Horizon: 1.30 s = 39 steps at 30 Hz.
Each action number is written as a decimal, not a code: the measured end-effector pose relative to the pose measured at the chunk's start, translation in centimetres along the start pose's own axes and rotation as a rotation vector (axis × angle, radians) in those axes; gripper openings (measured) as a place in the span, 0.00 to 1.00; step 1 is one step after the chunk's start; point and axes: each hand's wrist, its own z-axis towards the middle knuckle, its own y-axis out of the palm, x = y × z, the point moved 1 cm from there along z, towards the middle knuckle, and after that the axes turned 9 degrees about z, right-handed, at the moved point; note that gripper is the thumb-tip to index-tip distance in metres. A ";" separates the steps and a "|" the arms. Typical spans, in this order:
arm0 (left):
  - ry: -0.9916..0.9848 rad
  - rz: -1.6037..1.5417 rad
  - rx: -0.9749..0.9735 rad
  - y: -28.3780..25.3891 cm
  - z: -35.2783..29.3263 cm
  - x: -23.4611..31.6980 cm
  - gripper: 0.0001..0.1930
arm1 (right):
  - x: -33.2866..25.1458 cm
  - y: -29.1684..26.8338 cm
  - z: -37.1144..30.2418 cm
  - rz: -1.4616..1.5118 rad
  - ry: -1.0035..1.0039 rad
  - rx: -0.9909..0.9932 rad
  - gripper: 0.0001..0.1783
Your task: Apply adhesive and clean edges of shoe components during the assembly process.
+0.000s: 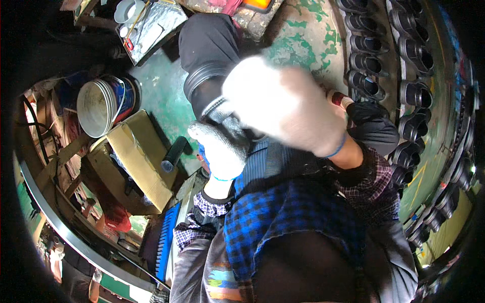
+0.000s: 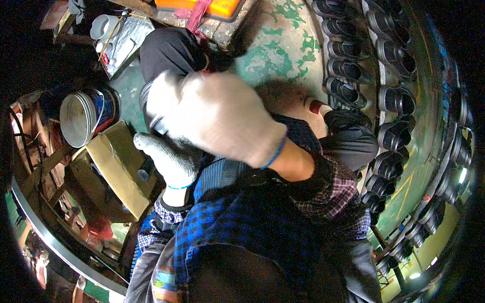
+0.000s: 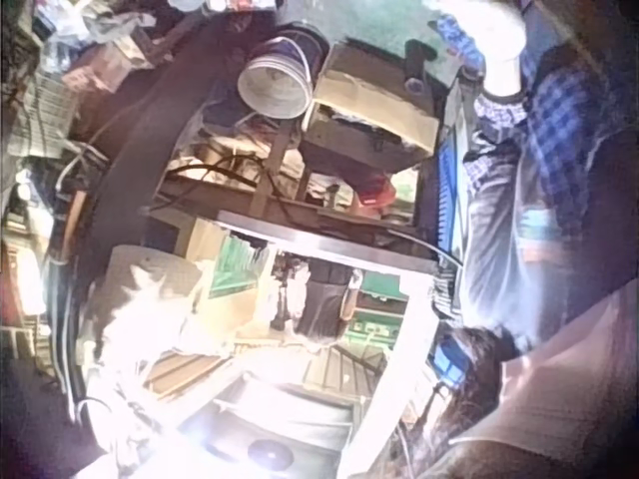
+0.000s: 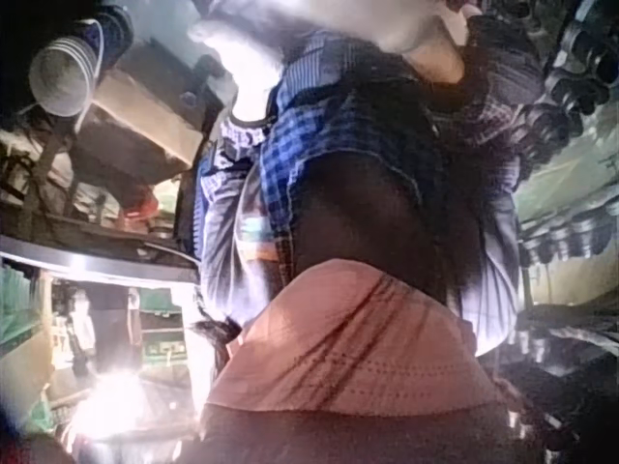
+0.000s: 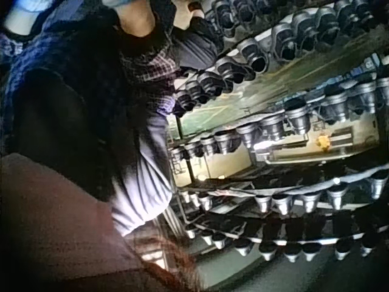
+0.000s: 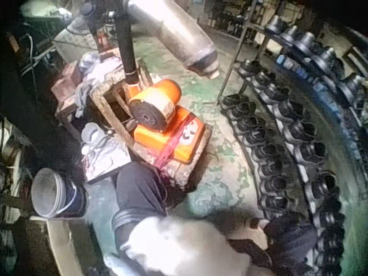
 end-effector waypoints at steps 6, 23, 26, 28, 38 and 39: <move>-0.218 -0.403 -0.179 -0.2 -0.9 -1.0 0.24 | 1.1 -2.2 -2.7 0.566 0.241 -0.465 0.15; -0.047 -0.659 -0.509 -4.0 -3.2 -0.8 0.15 | 0.8 0.4 -0.9 0.228 -0.066 -0.076 0.09; -0.035 -0.637 -0.476 -4.1 -2.9 -0.5 0.13 | 0.3 0.8 -0.3 0.247 -0.153 -0.003 0.10; -0.031 -0.658 -0.405 -3.8 -3.1 -0.6 0.12 | 0.1 1.9 -0.6 0.418 0.003 -0.018 0.10; -0.229 -0.882 -0.407 -3.4 -2.5 -1.0 0.11 | 1.2 -0.5 -0.9 0.787 0.334 -0.355 0.09; -0.176 -0.856 -0.375 -3.1 -2.9 -1.1 0.11 | 0.7 -1.3 -0.4 0.688 0.326 -0.305 0.10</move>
